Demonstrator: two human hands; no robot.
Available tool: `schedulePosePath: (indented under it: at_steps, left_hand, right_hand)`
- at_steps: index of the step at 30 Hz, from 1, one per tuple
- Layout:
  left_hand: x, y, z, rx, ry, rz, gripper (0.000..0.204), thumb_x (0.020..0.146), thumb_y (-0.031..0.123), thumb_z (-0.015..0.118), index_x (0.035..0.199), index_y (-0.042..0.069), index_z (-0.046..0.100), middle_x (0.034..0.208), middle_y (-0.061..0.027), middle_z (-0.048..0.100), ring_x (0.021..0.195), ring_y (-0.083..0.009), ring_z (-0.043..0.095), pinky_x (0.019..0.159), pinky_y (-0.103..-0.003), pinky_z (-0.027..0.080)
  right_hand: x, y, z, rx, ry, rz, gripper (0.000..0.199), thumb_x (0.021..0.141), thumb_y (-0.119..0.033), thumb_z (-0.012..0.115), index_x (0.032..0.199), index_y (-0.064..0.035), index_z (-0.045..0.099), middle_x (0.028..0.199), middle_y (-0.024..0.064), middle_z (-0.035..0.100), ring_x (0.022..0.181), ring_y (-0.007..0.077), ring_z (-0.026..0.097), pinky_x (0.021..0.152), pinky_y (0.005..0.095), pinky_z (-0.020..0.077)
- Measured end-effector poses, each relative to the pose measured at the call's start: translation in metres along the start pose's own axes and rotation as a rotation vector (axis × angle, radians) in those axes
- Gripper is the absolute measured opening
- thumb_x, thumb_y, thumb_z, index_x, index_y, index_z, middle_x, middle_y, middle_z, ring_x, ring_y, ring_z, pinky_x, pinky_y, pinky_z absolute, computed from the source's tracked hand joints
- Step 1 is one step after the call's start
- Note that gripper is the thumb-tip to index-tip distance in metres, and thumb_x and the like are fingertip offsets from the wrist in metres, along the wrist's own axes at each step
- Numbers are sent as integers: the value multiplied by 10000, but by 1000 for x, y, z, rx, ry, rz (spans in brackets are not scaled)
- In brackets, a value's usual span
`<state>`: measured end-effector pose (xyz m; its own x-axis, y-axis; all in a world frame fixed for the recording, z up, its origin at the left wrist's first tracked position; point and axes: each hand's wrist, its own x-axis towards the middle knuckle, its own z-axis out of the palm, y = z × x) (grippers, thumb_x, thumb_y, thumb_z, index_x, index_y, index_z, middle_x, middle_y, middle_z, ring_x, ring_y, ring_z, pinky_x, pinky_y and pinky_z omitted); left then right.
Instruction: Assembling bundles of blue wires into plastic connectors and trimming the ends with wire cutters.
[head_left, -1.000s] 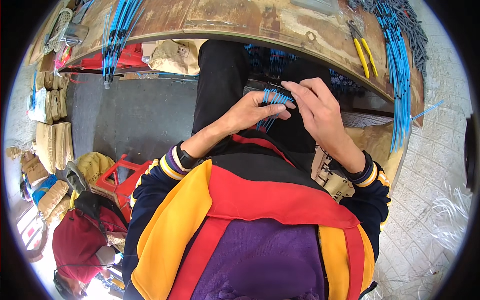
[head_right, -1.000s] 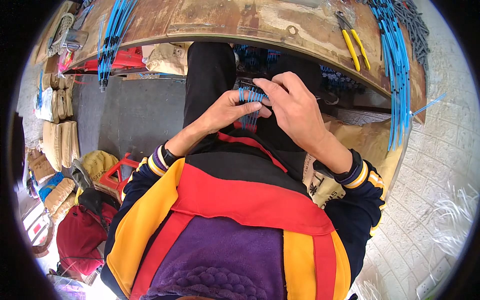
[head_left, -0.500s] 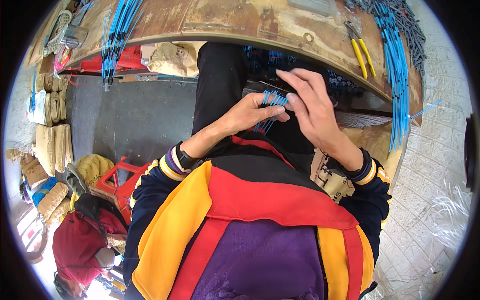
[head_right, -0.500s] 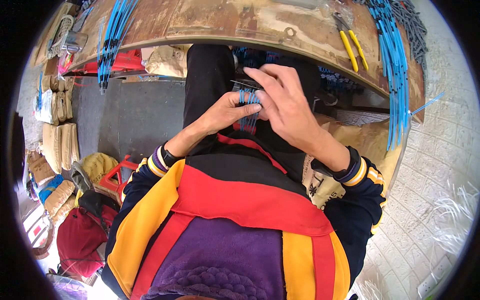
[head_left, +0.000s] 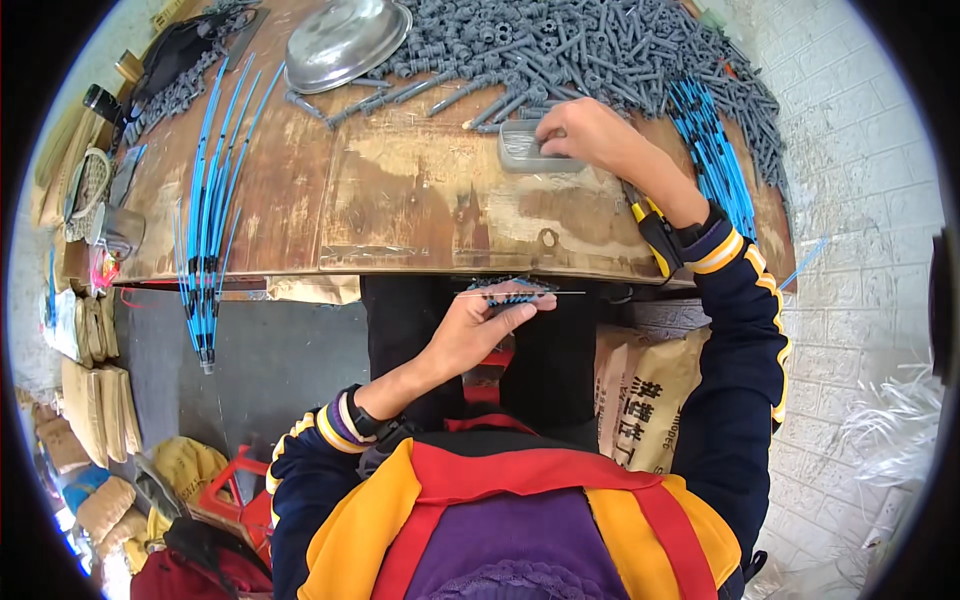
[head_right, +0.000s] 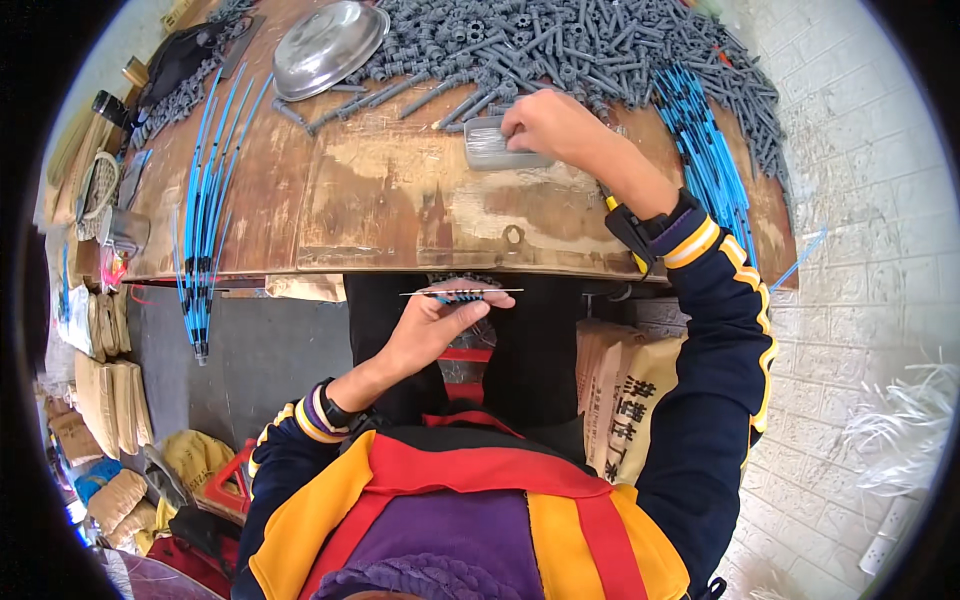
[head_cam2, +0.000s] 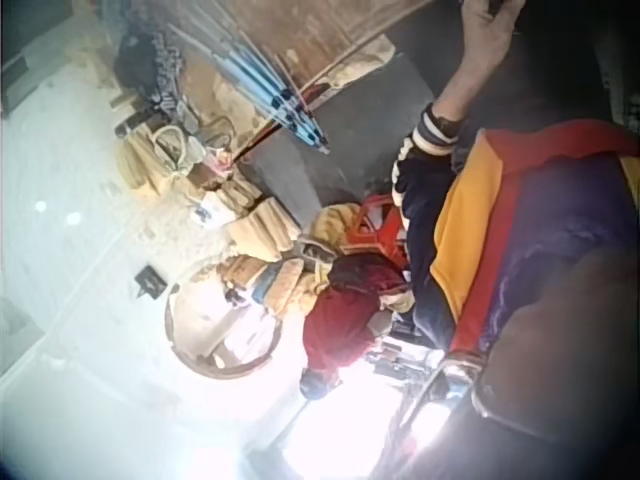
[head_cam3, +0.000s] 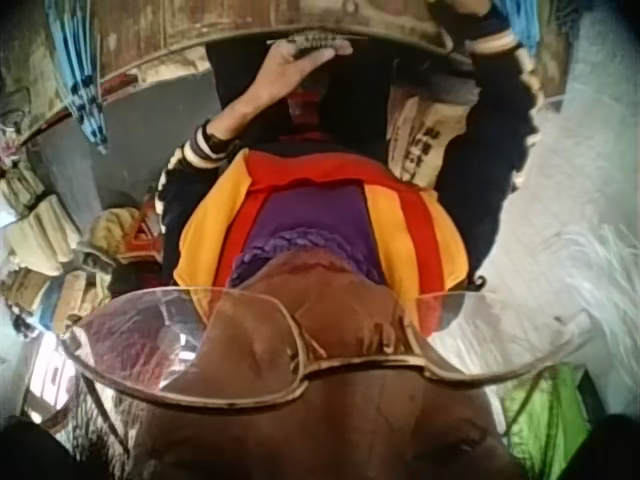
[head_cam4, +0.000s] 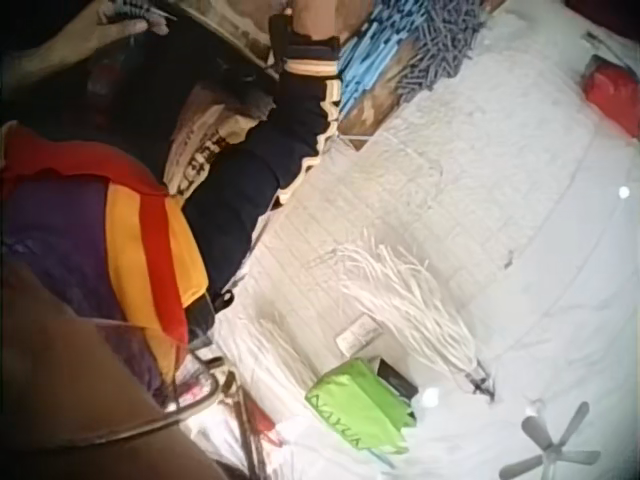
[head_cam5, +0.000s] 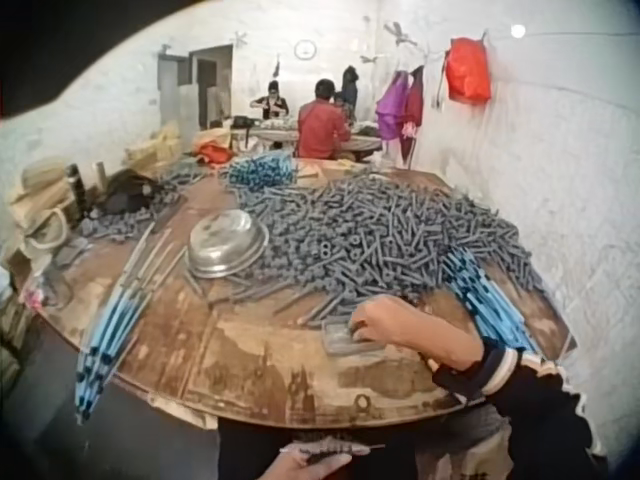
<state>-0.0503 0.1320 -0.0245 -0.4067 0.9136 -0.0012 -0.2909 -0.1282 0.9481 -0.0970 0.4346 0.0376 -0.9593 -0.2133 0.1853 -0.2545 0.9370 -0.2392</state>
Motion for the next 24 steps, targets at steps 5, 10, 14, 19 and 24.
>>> schedulePosePath:
  at_steps: [5,10,14,19,24]
  left_hand:
    - [6,8,-9,56,4,-3,238,957,55,577,1175,-11,645,1077,-79,696,1047,-121,627,944,-265,478]
    - [12,25,-12,43,56,-46,246,956,64,584,1183,-7,645,1073,-70,697,1030,-111,625,925,-261,483]
    - [10,30,-14,170,10,-63,249,971,45,546,1198,-6,633,1104,-90,693,1061,-158,635,958,-287,470]
    - [4,24,-18,252,-15,70,220,942,67,609,1144,13,679,1062,-29,704,1014,-102,620,903,-268,484]
    - [3,14,-26,253,-29,167,214,937,53,609,1134,15,683,1092,-38,703,1040,-112,620,914,-273,482]
  right_hand:
    - [7,9,8,118,-27,72,142,785,-136,690,848,-9,681,781,152,660,744,300,636,672,371,499]
    - [-6,-24,-4,206,230,70,122,812,-118,694,882,-21,669,807,102,635,712,216,619,636,322,490]
    - [-48,-97,-19,207,377,18,106,828,-96,681,912,-35,662,791,81,600,679,193,590,602,296,475]
    - [-98,-154,-31,240,299,92,98,848,-66,656,942,-40,652,766,70,574,674,186,577,573,291,462]
    - [-121,-176,-32,278,311,152,180,853,-32,629,1028,-53,660,761,70,546,653,190,551,567,310,452]
